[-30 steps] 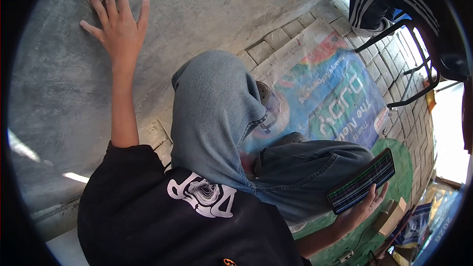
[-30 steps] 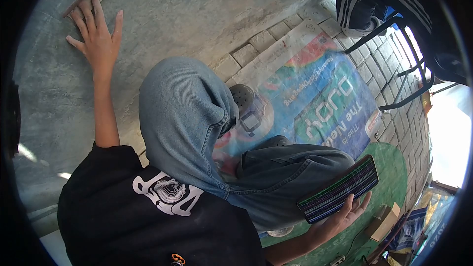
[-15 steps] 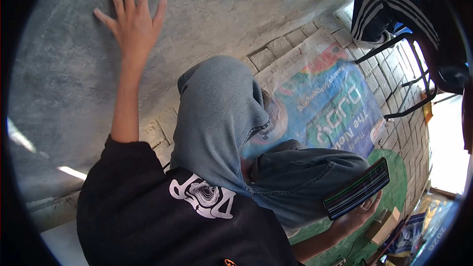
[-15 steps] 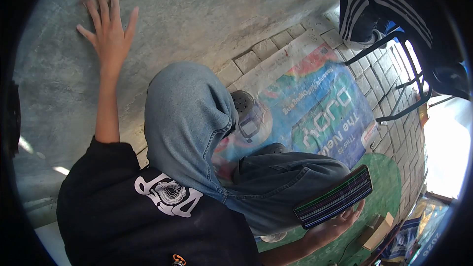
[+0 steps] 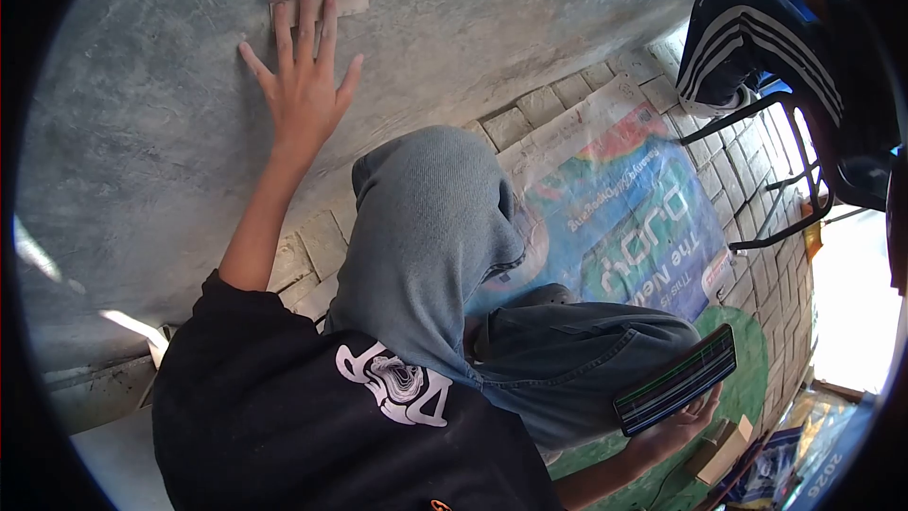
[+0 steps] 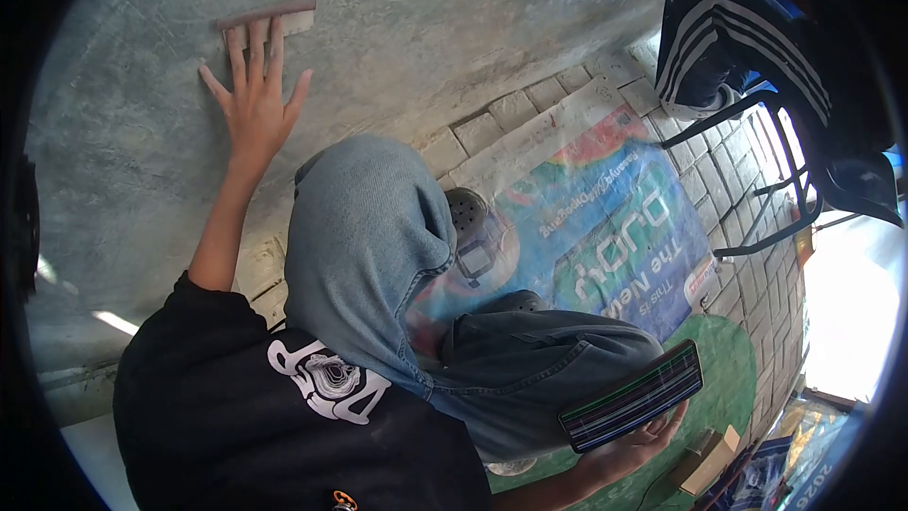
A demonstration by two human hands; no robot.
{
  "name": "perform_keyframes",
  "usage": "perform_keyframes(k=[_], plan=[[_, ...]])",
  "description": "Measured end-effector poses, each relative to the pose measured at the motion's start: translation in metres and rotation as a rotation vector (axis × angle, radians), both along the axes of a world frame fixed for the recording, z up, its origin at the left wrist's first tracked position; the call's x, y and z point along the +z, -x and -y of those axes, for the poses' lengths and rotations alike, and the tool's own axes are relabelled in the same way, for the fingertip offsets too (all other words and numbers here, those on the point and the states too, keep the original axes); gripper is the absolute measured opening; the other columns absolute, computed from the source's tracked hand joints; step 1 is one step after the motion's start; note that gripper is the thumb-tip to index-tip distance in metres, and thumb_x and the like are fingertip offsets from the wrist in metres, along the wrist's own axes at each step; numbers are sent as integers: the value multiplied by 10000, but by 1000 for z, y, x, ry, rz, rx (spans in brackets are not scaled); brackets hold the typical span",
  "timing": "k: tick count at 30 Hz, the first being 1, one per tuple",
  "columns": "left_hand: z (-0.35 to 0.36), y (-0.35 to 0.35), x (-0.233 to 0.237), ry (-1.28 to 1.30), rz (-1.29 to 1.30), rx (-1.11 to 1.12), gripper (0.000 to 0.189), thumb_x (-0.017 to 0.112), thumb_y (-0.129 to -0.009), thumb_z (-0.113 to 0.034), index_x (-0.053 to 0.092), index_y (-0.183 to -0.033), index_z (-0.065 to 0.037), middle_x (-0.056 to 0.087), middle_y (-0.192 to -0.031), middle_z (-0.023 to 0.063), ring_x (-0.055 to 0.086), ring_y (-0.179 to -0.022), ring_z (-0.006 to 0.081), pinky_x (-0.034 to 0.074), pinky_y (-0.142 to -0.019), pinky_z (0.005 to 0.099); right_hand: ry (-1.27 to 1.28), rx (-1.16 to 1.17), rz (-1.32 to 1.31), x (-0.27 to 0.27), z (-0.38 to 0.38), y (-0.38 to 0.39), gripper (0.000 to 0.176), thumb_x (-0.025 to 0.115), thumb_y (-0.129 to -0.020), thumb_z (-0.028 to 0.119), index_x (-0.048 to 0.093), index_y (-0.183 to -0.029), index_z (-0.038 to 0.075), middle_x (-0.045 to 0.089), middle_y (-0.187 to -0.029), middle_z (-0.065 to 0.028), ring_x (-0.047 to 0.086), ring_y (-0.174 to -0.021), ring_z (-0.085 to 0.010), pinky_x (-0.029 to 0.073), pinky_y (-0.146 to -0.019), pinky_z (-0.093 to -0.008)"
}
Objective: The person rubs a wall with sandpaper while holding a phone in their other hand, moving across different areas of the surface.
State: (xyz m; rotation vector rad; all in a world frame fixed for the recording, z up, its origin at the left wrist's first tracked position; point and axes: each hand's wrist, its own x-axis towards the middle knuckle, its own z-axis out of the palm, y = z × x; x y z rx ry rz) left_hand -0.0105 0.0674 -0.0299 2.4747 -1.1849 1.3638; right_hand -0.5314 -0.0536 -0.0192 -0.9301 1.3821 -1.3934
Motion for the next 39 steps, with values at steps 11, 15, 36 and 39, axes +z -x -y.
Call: perform_keyframes(k=[11,15,36,39], plan=[[27,8,65,52,110,281,784,545,-875,-410,159,-1479,-91,110,-1543,111,70,-1423,301,24,-1092,630,-38,-17,-94,0,3,0,529,498,-901,178,342,-1389,44,502,-1172,-76,511,-1056,-162,410,-937,-306],[14,-8,36,136,156,-116,714,454,-889,-572,238,-1475,-225,214,-1528,62,137,-1407,356,55,-949,780,-11,-42,-176,0,0,-8,546,524,-896,178,337,-1390,39,497,-1163,-79,506,-1058,-162,404,-945,-305],[11,-9,39,112,140,-92,724,452,-885,-582,227,-1476,-228,180,-1535,79,111,-1406,377,74,-926,801,-6,-41,-240,3,0,-8,557,559,-881,169,353,-1382,40,477,-1169,-84,498,-1063,-158,416,-933,-308],[10,-7,38,102,133,-74,726,454,-884,-584,226,-1476,-231,178,-1536,78,113,-1406,375,83,-929,799,0,-46,-215,4,0,-10,562,566,-878,176,352,-1381,41,479,-1163,-86,504,-1049,-153,432,-915,-301]])
